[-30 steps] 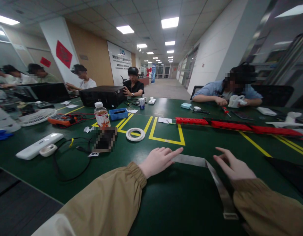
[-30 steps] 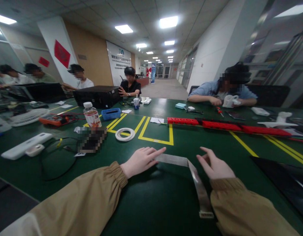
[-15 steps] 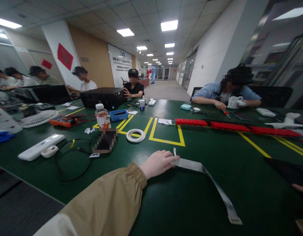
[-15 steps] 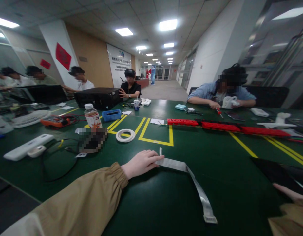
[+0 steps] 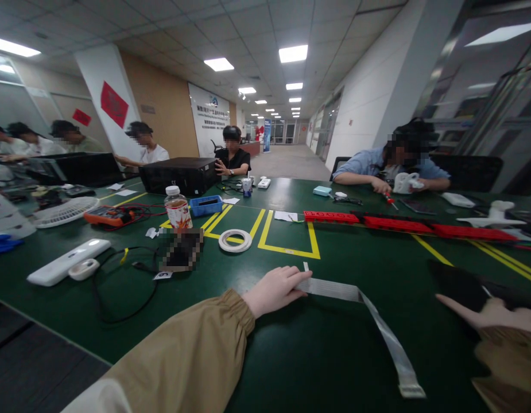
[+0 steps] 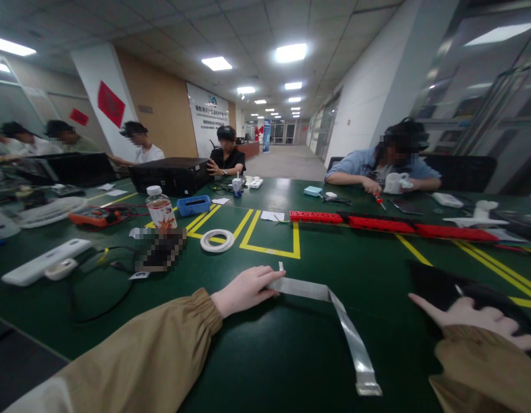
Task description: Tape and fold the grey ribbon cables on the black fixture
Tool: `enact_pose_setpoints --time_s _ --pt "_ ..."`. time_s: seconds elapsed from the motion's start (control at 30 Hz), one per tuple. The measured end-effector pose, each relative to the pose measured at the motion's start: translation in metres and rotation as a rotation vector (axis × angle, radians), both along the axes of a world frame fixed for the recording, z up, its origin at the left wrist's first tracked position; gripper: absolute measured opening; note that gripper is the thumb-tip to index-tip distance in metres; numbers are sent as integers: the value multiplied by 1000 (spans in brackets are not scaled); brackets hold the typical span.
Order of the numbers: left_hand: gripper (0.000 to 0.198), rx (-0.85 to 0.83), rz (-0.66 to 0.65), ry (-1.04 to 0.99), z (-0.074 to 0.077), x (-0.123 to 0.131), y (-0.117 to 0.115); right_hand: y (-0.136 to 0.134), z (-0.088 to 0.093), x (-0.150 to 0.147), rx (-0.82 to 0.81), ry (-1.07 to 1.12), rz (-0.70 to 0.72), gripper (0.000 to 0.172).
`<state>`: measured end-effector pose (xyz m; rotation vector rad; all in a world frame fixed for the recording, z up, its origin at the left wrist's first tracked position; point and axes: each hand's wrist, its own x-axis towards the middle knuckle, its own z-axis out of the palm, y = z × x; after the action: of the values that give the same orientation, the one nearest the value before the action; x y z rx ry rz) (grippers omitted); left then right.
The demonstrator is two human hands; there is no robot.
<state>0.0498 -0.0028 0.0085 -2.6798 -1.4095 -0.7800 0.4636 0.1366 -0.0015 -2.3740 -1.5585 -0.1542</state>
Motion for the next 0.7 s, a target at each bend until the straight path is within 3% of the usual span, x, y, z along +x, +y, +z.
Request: enact_pose_setpoints --time_s 0.07,0.13,0.33,0.53,0.7 --pt "46 7 -5 -4 -1 1 1 -7 13 -28 -133 -12 34 98" --pt "46 20 -7 -8 0 1 2 -12 21 -56 -189 -31 181 93" --pt "45 33 -17 11 3 -2 -1 -28 12 -118 -149 -9 738 93" --pt "45 61 -1 -1 1 -6 -1 -61 13 -134 -237 241 1217 100" --pt "46 40 -28 33 1 -4 -3 -72 20 -128 -346 461 1267 94"
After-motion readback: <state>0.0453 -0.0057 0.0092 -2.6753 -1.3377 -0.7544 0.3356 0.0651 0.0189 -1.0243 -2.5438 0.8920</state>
